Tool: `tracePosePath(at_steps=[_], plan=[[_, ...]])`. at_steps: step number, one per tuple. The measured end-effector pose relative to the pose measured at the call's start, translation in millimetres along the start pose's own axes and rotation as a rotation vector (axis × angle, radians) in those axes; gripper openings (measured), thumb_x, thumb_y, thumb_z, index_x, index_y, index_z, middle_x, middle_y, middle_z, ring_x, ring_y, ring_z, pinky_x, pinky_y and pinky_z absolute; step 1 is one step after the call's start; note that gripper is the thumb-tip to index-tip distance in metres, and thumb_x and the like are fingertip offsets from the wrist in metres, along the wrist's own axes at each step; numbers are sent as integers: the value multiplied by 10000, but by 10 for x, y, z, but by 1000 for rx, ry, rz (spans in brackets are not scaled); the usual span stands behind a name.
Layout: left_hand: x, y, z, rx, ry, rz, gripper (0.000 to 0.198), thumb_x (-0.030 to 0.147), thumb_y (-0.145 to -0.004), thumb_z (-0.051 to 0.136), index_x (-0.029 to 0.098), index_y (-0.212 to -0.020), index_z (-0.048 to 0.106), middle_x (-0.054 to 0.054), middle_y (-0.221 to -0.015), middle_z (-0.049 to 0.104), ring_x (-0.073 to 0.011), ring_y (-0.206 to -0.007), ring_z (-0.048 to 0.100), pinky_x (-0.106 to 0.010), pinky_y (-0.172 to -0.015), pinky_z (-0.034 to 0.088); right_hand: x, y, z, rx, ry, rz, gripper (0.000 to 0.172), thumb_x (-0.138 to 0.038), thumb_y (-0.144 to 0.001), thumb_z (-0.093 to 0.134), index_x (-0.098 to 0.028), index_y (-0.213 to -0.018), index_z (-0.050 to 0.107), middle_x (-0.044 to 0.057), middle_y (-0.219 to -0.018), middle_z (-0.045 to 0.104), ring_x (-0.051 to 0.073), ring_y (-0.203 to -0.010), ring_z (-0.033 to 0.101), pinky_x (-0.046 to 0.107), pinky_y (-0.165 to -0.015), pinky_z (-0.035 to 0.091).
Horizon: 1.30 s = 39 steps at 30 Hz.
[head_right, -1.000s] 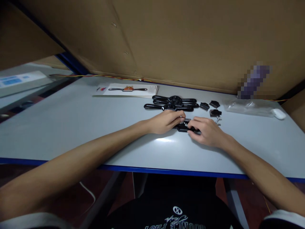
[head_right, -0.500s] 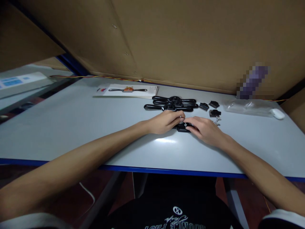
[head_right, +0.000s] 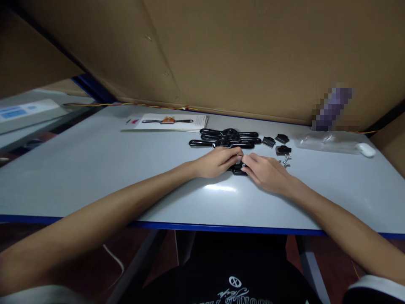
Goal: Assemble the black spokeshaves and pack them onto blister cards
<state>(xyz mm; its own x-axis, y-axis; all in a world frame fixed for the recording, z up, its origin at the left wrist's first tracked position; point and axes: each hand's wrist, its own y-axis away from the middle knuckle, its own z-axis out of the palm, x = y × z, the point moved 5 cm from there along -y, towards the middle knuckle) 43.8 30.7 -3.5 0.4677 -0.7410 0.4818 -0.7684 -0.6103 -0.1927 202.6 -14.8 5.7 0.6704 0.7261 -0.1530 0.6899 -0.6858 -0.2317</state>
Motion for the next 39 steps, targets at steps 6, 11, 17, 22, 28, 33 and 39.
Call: tracePosePath(at_steps=[6, 11, 17, 22, 28, 33, 39], plan=[[48, 22, -45, -36, 40, 20, 260, 332, -1032, 358, 184, -1003, 569, -16, -740, 626, -182, -682, 581, -303, -675, 409, 33, 12, -32, 13, -170, 35, 274, -410, -1079, 402, -215, -1132, 587, 92, -987, 668, 204, -774, 577, 359, -727, 460], [78, 49, -77, -86, 3, 92, 309, 340, -1053, 349, 164, -1100, 598, -43, -821, 654, -191, -733, 597, -303, -681, 412, 103, 47, -71, 15, -270, 82, 199, -378, -1004, 526, -227, -1133, 545, 42, -911, 598, 176, -710, 501, 344, -681, 420], [73, 48, -72, -87, -56, 94, 327, 289, -1044, 349, 151, -1183, 611, -48, -823, 661, -199, -741, 608, -309, -678, 416, 118, 86, -113, 73, -322, 27, 279, -158, -855, 549, -236, -1120, 510, 23, -920, 545, 182, -777, 504, 336, -704, 418], [69, 42, -51, -69, -178, 47, 301, 257, -1026, 329, 166, -1008, 616, -45, -759, 641, -200, -675, 585, -316, -630, 376, 180, 94, -99, 137, -413, 49, 315, -76, -866, 435, -240, -1122, 518, -3, -867, 555, 170, -733, 509, 333, -708, 413], [68, 53, -82, -91, -161, 64, 260, 298, -1030, 362, 175, -973, 584, -52, -804, 652, -198, -689, 574, -323, -629, 364, 192, 86, -75, 66, -419, 94, 268, -138, -937, 471, -229, -1178, 543, -7, -839, 580, 171, -728, 538, 335, -712, 431], [90, 65, -100, -123, -113, 99, 272, 318, -1052, 349, 174, -969, 565, -67, -871, 659, -197, -723, 572, -335, -669, 378, 168, 83, -62, 14, -366, 50, 304, -212, -967, 546, -231, -1270, 569, 21, -899, 600, 191, -806, 564, 349, -743, 455], [73, 64, -86, -123, -79, 98, 278, 328, -1058, 345, 177, -992, 569, -66, -884, 664, -197, -737, 580, -327, -676, 382, 141, 86, -90, 9, -339, 7, 287, -229, -1014, 505, -220, -1290, 586, 40, -922, 607, 199, -847, 575, 358, -772, 465]])
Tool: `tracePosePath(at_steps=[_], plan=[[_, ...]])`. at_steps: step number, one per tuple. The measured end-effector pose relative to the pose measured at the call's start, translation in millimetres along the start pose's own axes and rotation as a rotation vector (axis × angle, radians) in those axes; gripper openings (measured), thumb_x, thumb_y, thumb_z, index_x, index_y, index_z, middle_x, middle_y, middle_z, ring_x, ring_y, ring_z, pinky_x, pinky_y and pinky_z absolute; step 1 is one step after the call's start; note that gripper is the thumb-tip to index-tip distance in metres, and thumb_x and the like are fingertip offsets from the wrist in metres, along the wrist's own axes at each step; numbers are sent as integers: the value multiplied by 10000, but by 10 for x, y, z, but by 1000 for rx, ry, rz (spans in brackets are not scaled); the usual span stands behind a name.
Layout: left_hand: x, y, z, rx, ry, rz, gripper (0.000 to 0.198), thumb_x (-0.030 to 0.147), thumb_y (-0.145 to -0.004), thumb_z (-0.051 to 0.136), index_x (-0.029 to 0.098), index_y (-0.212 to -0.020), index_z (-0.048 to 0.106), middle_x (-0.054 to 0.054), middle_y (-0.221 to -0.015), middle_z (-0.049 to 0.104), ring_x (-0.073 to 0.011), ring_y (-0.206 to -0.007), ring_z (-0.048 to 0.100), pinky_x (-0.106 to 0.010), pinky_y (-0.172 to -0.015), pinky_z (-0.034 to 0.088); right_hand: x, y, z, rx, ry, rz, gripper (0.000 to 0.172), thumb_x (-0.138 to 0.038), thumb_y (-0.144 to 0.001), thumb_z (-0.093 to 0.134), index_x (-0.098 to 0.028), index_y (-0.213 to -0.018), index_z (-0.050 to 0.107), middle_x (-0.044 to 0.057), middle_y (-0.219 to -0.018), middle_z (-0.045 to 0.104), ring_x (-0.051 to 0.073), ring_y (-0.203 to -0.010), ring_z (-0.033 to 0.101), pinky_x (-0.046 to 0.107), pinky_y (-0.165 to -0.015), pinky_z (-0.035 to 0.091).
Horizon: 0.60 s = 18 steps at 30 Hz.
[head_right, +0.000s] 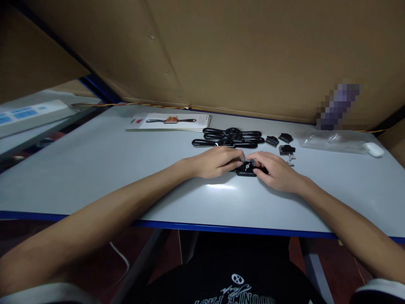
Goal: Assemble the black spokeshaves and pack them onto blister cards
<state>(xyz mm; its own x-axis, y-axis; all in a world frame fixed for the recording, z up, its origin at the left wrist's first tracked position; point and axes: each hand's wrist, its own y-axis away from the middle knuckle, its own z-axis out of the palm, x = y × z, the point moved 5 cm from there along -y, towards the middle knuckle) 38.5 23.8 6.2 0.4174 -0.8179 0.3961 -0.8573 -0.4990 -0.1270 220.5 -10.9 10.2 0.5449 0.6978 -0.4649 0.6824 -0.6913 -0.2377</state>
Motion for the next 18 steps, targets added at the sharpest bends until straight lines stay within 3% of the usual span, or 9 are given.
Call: tracePosePath(at_steps=[6, 10, 14, 18], plan=[[18, -12, 19, 27, -88, -4, 307, 388, -1035, 376, 177, -963, 586, -61, -841, 682, -197, -684, 589, -326, -632, 379, -76, -27, 32, 10, 143, -21, 265, -373, -1043, 524, -198, -1206, 637, 68, -938, 635, 210, -836, 582, 360, -762, 463], [28, -28, 29, 76, -255, -38, 407, 428, -1069, 305, 165, -1025, 614, -70, -819, 711, -207, -634, 603, -336, -609, 382, -75, -61, 94, -46, 289, 57, 318, -415, -1082, 421, -210, -1166, 649, 85, -933, 652, 202, -740, 559, 344, -668, 412], [61, -19, -13, 115, -414, 11, 512, 505, -1085, 268, 152, -1132, 635, -87, -832, 740, -227, -657, 642, -356, -670, 435, -42, -71, 45, -39, 138, 119, 289, -435, -1079, 427, -228, -1117, 626, 73, -942, 681, 192, -733, 571, 338, -680, 414], [111, 8, -83, 159, -489, 95, 601, 614, -1062, 287, 156, -1090, 675, -75, -763, 713, -234, -681, 657, -365, -697, 453, 14, -46, -58, -26, -88, 263, 276, -481, -1060, 474, -234, -1067, 597, -21, -708, 598, 164, -619, 515, 316, -645, 381]])
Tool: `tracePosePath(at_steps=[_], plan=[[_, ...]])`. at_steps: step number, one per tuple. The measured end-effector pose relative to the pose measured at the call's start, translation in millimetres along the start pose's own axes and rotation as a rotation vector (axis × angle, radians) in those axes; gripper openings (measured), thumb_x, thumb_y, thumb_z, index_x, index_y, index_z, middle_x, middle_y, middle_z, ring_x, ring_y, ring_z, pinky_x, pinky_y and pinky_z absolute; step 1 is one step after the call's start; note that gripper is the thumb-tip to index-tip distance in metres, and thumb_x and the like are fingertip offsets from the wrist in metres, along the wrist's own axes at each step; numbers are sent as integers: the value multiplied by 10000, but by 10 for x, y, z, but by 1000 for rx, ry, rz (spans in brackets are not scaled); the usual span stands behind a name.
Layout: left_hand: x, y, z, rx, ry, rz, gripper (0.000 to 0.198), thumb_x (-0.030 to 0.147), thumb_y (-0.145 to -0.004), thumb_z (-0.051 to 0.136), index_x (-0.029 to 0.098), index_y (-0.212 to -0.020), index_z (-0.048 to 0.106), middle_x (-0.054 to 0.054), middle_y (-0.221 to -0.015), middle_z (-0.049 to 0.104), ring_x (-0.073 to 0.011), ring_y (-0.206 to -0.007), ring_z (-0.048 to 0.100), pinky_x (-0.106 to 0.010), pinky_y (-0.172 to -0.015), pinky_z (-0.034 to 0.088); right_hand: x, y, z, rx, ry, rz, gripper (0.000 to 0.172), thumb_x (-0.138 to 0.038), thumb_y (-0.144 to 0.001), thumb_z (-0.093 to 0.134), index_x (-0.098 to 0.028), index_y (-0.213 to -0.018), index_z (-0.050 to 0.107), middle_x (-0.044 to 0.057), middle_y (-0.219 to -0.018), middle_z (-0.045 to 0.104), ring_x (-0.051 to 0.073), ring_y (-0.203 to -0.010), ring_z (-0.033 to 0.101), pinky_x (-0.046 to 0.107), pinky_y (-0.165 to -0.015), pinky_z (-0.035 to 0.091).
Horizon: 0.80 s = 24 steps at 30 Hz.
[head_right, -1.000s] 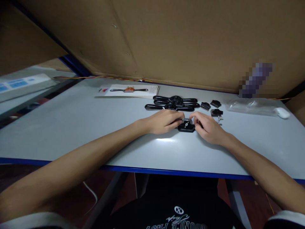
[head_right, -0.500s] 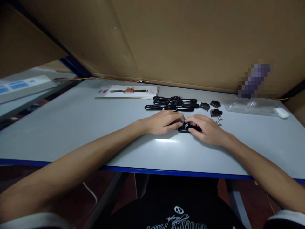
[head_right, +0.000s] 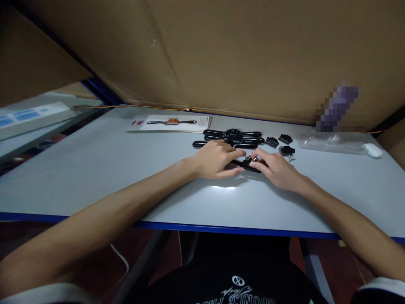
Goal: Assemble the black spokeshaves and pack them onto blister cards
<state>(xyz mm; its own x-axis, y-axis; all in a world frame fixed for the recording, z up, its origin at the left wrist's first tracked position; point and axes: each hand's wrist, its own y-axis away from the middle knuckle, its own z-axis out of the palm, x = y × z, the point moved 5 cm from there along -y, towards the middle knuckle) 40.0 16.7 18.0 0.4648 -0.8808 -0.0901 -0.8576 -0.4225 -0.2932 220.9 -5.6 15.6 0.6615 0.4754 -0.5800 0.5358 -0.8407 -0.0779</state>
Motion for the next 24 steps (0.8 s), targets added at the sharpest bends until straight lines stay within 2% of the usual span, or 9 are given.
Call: tracePosePath(at_steps=[3, 8, 14, 24], plan=[[34, -5, -7, 8, -34, 58, 600, 612, -1063, 306, 174, -943, 698, -71, -743, 699, -221, -676, 650, -357, -682, 440, 15, 22, -25, -60, -119, 101, 294, -497, -1050, 481, -228, -1038, 599, -60, -618, 534, 146, -556, 466, 300, -612, 347], [68, -24, 76, 13, -34, 89, 663, 577, -1096, 254, 178, -783, 681, -61, -663, 663, -201, -632, 629, -352, -646, 417, -4, 15, -28, -124, -152, 115, 296, -462, -1042, 459, -214, -1014, 616, -46, -640, 567, 144, -572, 478, 301, -624, 340], [72, -17, 137, 33, -11, 71, 723, 574, -1102, 207, 180, -722, 681, -60, -618, 647, -192, -562, 600, -354, -612, 409, -25, 8, -31, -144, -111, 128, 297, -460, -1040, 433, -217, -1008, 600, -36, -636, 573, 162, -591, 506, 309, -641, 347], [47, -9, 190, 22, 103, 32, 649, 563, -1072, 305, 175, -685, 654, -62, -604, 647, -170, -509, 560, -321, -543, 336, -108, 31, 11, -79, 29, 113, 293, -445, -1066, 389, -231, -952, 554, 0, -702, 601, 177, -632, 527, 332, -674, 358]])
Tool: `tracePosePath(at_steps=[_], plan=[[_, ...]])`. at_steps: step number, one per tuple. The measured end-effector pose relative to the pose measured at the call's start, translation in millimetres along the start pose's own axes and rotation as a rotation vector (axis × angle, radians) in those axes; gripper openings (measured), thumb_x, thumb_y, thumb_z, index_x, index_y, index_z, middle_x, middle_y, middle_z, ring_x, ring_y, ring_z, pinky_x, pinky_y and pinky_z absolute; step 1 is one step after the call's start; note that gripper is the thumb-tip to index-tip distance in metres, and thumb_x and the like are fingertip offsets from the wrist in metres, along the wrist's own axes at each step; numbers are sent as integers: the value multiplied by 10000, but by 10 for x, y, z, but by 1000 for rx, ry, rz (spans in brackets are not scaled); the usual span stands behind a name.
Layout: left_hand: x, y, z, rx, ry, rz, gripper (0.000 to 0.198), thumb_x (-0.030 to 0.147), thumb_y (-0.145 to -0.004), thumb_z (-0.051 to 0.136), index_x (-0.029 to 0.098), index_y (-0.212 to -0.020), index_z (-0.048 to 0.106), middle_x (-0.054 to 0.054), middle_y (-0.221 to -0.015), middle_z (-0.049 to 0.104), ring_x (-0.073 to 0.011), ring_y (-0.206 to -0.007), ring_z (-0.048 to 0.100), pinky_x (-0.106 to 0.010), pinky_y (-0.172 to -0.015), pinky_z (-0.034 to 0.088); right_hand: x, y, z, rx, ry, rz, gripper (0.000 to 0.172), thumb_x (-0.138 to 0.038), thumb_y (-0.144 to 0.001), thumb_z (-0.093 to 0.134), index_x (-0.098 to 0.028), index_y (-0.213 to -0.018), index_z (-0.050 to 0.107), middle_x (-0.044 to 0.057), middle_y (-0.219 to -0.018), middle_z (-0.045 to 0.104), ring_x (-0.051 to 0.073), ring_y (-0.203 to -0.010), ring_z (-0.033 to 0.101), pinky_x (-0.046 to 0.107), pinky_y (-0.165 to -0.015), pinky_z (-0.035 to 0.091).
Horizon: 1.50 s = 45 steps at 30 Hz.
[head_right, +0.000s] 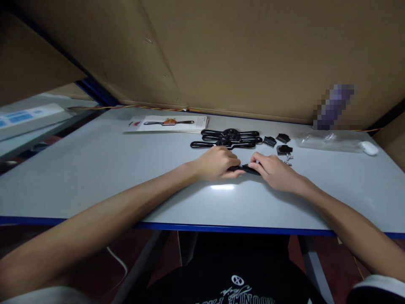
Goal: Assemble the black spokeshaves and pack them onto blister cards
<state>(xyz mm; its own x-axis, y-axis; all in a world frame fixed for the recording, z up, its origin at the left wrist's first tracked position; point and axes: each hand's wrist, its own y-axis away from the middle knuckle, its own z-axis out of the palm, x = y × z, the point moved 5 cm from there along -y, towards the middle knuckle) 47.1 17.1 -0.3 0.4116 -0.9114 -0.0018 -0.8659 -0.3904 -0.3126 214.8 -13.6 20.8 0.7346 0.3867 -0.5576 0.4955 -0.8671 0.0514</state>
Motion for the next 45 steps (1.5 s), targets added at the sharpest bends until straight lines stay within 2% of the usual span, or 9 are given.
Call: tracePosePath(at_steps=[6, 11, 18, 23, 33, 38, 42, 45], plan=[[-28, -11, 38, -22, 71, -32, 639, 578, -1067, 333, 174, -678, 639, -58, -612, 643, -147, -488, 520, -311, -537, 290, -15, -7, -3, -44, 29, -21, 342, -446, -1083, 360, -248, -824, 462, -19, -661, 515, 165, -605, 473, 330, -635, 328], [-16, -22, 43, -36, 77, -27, 635, 584, -1058, 346, 175, -667, 634, -61, -610, 637, -154, -489, 529, -318, -528, 291, 3, 3, 10, -61, 64, -48, 353, -439, -1096, 350, -247, -807, 412, -31, -650, 458, 148, -579, 440, 326, -618, 323], [-9, -27, 63, -64, 22, -23, 590, 571, -1040, 392, 185, -686, 665, -56, -612, 651, -180, -523, 574, -329, -527, 316, -15, 10, 25, -52, 78, -56, 347, -404, -1090, 358, -244, -788, 414, -32, -617, 433, 143, -551, 400, 326, -594, 315], [-3, -39, 64, -73, 20, -19, 577, 566, -1032, 411, 184, -687, 673, -60, -618, 659, -181, -533, 583, -327, -530, 327, -23, 12, 20, -39, 85, -45, 349, -415, -1089, 356, -244, -795, 436, -20, -642, 473, 153, -580, 448, 330, -616, 319], [5, -27, 42, -62, 72, 19, 630, 589, -1051, 345, 177, -704, 673, -55, -618, 640, -167, -526, 556, -320, -557, 373, 11, 13, 43, -4, 84, -84, 383, -415, -1090, 373, -236, -768, 479, -28, -626, 470, 145, -580, 423, 327, -632, 301], [25, -23, -17, -23, 67, 67, 632, 496, -1088, 276, 169, -689, 641, -48, -614, 627, -163, -531, 545, -321, -569, 364, 22, 15, 52, 29, 77, -81, 383, -424, -1085, 378, -230, -775, 491, -21, -647, 502, 144, -599, 449, 322, -641, 308], [15, -31, -48, -31, 81, 39, 603, 372, -1104, 218, 166, -712, 627, -53, -644, 637, -168, -560, 552, -330, -592, 361, 44, 23, 26, 66, 23, -6, 345, -465, -1053, 440, -230, -820, 535, -22, -653, 540, 147, -600, 458, 316, -633, 323], [7, -33, -38, -55, 99, 8, 572, 344, -1096, 222, 169, -722, 617, -57, -675, 647, -174, -588, 559, -333, -602, 360, 49, 39, 12, 72, -16, 30, 311, -464, -1026, 461, -231, -836, 541, -26, -636, 539, 149, -591, 456, 313, -620, 325]])
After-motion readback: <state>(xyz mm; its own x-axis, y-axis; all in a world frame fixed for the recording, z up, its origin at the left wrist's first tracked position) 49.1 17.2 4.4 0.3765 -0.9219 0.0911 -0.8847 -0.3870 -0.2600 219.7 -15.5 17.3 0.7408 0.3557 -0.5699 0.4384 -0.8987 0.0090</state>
